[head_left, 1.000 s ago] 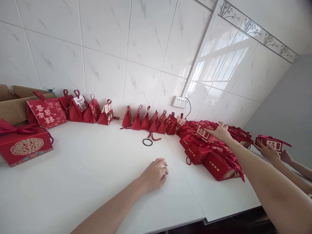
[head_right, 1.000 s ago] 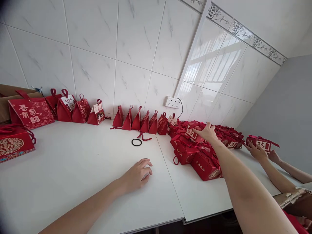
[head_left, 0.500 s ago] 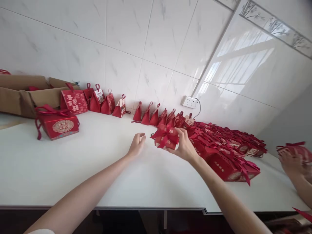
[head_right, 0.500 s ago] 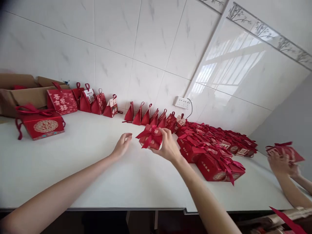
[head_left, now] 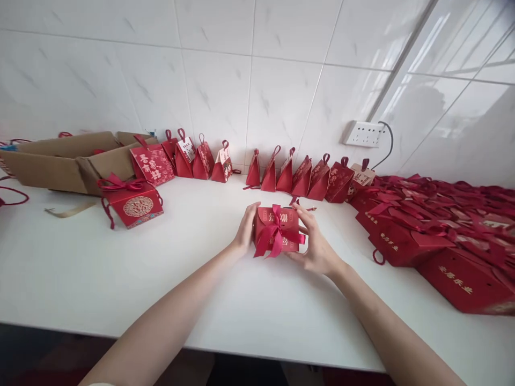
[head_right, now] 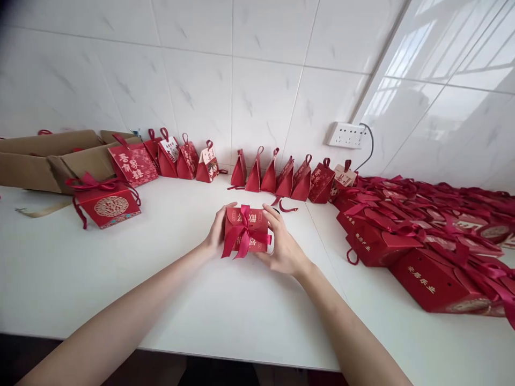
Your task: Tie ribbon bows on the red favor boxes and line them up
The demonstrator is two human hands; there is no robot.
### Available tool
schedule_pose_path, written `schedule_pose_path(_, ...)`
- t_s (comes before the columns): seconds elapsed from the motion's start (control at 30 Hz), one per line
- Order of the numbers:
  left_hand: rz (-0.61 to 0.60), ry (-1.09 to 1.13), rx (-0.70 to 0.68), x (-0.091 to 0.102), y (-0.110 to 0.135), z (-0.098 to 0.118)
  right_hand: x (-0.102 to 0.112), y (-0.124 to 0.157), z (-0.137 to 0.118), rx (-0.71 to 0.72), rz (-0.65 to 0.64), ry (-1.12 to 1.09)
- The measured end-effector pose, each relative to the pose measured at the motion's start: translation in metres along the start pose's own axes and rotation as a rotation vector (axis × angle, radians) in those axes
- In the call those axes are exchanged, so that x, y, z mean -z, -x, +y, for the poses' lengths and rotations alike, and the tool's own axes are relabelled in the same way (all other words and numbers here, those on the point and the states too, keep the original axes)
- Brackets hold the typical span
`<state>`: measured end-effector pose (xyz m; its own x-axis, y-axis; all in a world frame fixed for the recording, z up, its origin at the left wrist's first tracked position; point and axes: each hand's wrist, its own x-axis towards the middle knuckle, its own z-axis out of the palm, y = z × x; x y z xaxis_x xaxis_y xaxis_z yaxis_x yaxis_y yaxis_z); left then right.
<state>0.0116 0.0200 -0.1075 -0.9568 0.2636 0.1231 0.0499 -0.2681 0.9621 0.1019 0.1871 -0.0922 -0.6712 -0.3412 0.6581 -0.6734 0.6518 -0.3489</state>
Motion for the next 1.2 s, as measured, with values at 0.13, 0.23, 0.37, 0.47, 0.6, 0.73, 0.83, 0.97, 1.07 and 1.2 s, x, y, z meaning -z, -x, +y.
schedule_pose_path(0.13,-0.103,-0.240,-0.214,0.008,0.002,0.022,0.003,-0.001,0.002,0.017,0.010,0.072)
schedule_pose_path(0.23,-0.162,-0.439,-0.351,0.012,0.006,0.038,0.003,-0.002,0.001,0.045,0.001,0.133)
schedule_pose_path(0.37,-0.149,-0.426,-0.325,0.006,0.018,0.041,0.004,-0.002,-0.007,0.052,-0.022,0.129)
schedule_pose_path(0.47,-0.123,-0.470,-0.353,0.002,0.027,0.036,0.004,-0.001,-0.010,0.034,-0.024,0.112)
schedule_pose_path(0.6,-0.116,-0.542,-0.528,0.003,0.030,0.034,0.003,-0.001,-0.011,0.007,-0.015,0.108)
schedule_pose_path(0.73,-0.151,-0.534,-0.552,0.002,0.027,0.037,0.000,-0.001,-0.011,0.000,-0.010,0.106)
schedule_pose_path(0.83,-0.109,-0.489,-0.516,0.000,0.027,0.038,-0.001,-0.001,-0.012,-0.040,-0.020,0.095)
schedule_pose_path(0.97,-0.089,-0.437,-0.513,0.002,0.030,0.035,0.000,0.001,-0.013,-0.061,-0.055,-0.043)
schedule_pose_path(1.07,-0.097,-0.414,-0.500,0.006,0.031,0.033,0.001,0.003,-0.013,-0.109,0.064,-0.344)
schedule_pose_path(1.2,-0.092,-0.409,-0.509,0.006,0.029,0.032,0.001,0.004,-0.010,-0.240,0.190,-0.414)
